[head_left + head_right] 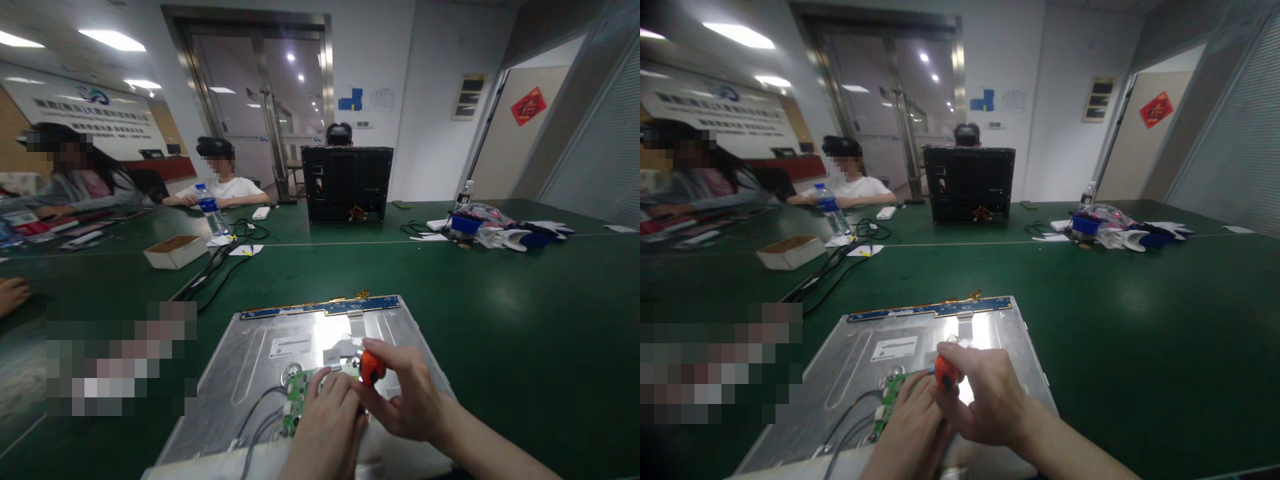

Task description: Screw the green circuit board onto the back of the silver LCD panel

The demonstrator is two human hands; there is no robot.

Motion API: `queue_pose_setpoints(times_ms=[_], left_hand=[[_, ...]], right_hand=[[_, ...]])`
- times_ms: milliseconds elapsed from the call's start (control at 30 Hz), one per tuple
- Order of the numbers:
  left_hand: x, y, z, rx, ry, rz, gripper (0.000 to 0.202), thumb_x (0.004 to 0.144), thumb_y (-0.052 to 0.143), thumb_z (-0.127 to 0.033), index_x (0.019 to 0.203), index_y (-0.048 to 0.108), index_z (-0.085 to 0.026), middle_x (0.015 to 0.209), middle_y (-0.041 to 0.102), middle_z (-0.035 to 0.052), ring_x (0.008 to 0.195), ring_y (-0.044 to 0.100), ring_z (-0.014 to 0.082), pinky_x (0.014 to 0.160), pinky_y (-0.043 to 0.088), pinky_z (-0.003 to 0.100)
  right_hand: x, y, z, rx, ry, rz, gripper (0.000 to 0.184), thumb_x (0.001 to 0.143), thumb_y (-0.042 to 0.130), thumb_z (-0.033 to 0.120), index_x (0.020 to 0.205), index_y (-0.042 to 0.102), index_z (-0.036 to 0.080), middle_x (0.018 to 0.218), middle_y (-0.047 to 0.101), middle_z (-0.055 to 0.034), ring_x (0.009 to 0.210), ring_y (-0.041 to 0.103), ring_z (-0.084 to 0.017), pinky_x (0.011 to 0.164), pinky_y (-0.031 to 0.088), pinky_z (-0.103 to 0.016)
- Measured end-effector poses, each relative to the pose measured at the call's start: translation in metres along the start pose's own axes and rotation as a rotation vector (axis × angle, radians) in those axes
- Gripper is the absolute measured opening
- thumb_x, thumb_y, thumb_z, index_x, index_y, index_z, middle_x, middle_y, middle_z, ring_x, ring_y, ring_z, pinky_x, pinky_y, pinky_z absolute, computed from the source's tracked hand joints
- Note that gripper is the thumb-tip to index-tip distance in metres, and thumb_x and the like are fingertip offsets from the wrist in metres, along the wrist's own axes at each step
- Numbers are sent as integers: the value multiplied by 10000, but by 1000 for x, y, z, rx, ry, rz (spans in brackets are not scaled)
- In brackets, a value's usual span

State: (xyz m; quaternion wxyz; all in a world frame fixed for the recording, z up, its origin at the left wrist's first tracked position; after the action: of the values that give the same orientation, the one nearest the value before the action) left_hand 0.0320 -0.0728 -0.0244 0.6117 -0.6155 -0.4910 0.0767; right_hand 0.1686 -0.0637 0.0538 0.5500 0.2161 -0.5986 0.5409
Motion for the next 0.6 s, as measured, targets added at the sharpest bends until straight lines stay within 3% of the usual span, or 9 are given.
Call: queue_pose_setpoints(times_ms=[200, 433, 600], left_hand=[[1, -6, 1, 23, 42, 46, 286, 816, 540, -80, 1056, 592, -226, 1041, 696, 40, 1003, 642, 220, 1007, 462, 452], [1, -7, 0, -70, 2, 46, 236, 848, 492, -86, 1010, 590, -227, 1005, 678, 37, 990, 622, 231, 1016, 433, 492], [-3, 5, 1, -74, -25, -66, 236, 802, 481, -80, 956, 581, -227, 962, 667, 35, 948, 607, 226, 1016, 416, 491]], right_hand=[[3, 0, 1, -3, 5, -15, 421, 999, 471, 250, 1403, 389, 167, 798, 720, -29, 579, 648, -146, 524, 553, -245], [3, -5, 2, -4, -35, -68, 372, 1014, 463, 265, 1362, 418, 141, 790, 715, -40, 578, 664, -142, 526, 560, -236], [4, -7, 3, -12, -39, -67, 391, 1008, 463, 258, 1378, 408, 145, 806, 724, -45, 576, 671, -146, 514, 560, -247]])
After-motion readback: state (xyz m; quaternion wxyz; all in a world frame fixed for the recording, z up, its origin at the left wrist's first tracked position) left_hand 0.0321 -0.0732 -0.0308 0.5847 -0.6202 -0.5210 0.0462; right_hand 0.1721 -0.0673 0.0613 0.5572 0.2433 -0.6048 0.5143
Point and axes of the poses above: each hand's wrist, its own x-axis towards the middle knuckle, its own y-axis out of the palm, z = x × y, the point moved 4 cm from there along x, towards the middle knuckle
